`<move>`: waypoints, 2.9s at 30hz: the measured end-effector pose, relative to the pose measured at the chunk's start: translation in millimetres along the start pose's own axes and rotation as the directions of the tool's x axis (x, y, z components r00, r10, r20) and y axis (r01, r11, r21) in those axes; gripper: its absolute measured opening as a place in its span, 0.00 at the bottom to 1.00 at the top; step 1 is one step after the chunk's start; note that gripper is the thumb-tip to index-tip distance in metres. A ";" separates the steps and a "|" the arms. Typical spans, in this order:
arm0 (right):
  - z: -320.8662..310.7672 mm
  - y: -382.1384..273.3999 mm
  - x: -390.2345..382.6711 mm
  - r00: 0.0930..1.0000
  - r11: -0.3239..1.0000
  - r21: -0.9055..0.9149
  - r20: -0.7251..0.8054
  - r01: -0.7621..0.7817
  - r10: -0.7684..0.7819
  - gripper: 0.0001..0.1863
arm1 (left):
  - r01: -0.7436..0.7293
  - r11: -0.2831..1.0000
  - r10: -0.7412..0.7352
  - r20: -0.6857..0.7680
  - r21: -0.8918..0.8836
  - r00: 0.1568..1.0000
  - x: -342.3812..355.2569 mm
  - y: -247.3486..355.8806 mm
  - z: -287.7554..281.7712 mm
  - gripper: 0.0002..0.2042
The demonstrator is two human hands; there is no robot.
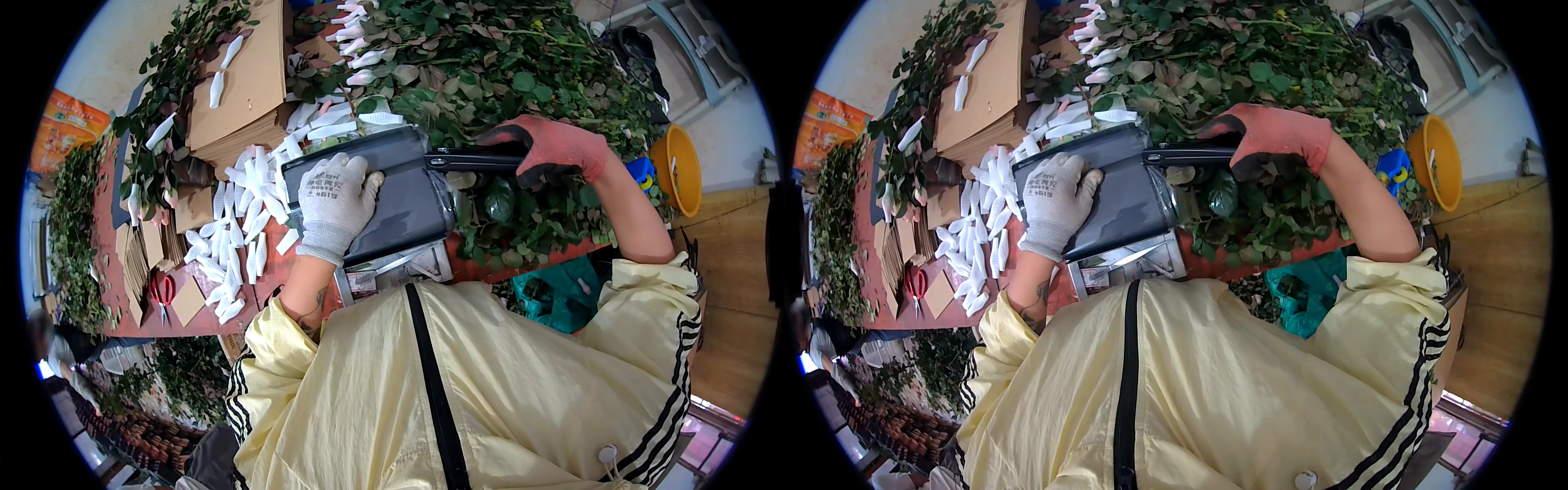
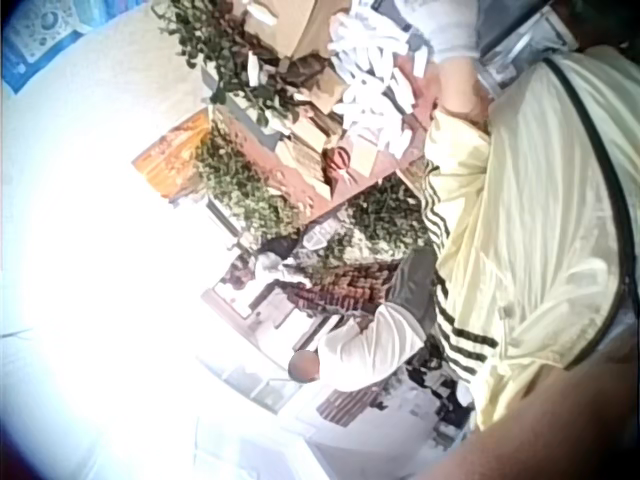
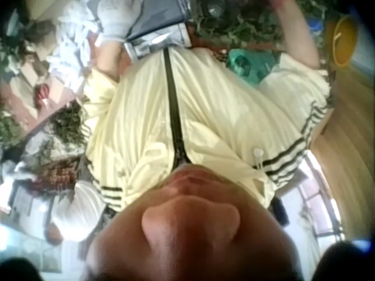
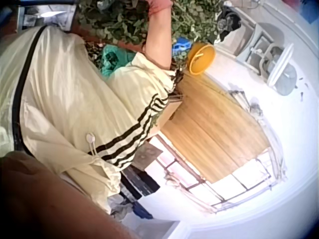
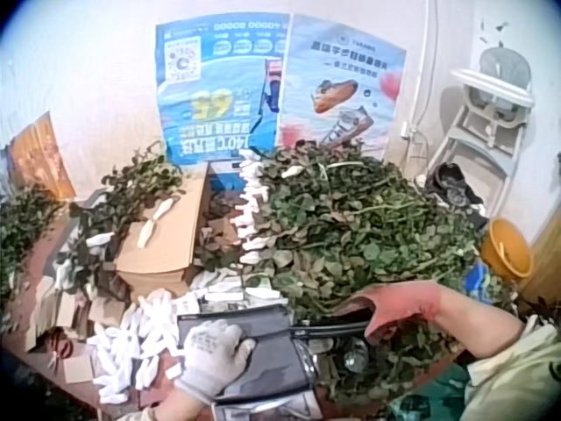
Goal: The person places flowers into a box, adjusts them, and closes the box before taping it shut and moving to pick up more flowers.
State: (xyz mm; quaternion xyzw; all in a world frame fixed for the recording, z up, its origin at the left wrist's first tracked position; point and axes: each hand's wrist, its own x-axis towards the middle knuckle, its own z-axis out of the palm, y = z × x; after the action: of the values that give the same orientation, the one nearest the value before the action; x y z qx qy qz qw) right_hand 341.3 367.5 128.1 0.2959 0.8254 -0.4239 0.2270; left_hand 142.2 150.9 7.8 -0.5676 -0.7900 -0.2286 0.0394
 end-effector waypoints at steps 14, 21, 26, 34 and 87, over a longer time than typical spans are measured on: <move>-6.6 25.3 12.7 0.962 0.944 0.204 0.037 0.259 -0.272 0.33 | 0.049 0.998 -0.050 0.012 0.028 0.999 0.8 -0.4 2.6 0.10; 0.5 23.1 9.8 0.971 0.956 0.170 -0.033 0.239 -0.237 0.35 | 0.045 0.999 -0.045 0.020 0.004 0.999 2.0 1.7 -0.5 0.09; 9.2 26.5 27.5 0.963 0.897 0.372 0.030 0.238 -0.268 0.35 | 0.042 0.999 -0.042 0.017 0.021 0.999 1.2 2.1 -1.9 0.08; 25.9 -2.3 15.2 0.972 0.928 -0.313 -0.048 0.204 -0.230 0.25 | 0.022 1.000 -0.021 0.003 -0.012 1.000 1.2 -1.2 0.7 0.10; 233.4 -16.0 53.2 0.372 0.632 -0.512 -0.524 0.581 -0.766 0.29 | 0.620 0.771 -0.630 -0.032 -0.146 0.776 -199.8 -82.2 -32.9 0.44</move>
State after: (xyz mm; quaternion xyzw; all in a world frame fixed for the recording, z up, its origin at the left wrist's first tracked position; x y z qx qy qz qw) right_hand 320.9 181.1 -21.6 0.0368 0.9358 -0.2279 -0.2665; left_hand 131.0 -58.6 -53.1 -0.2644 -0.9152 -0.3008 -0.0438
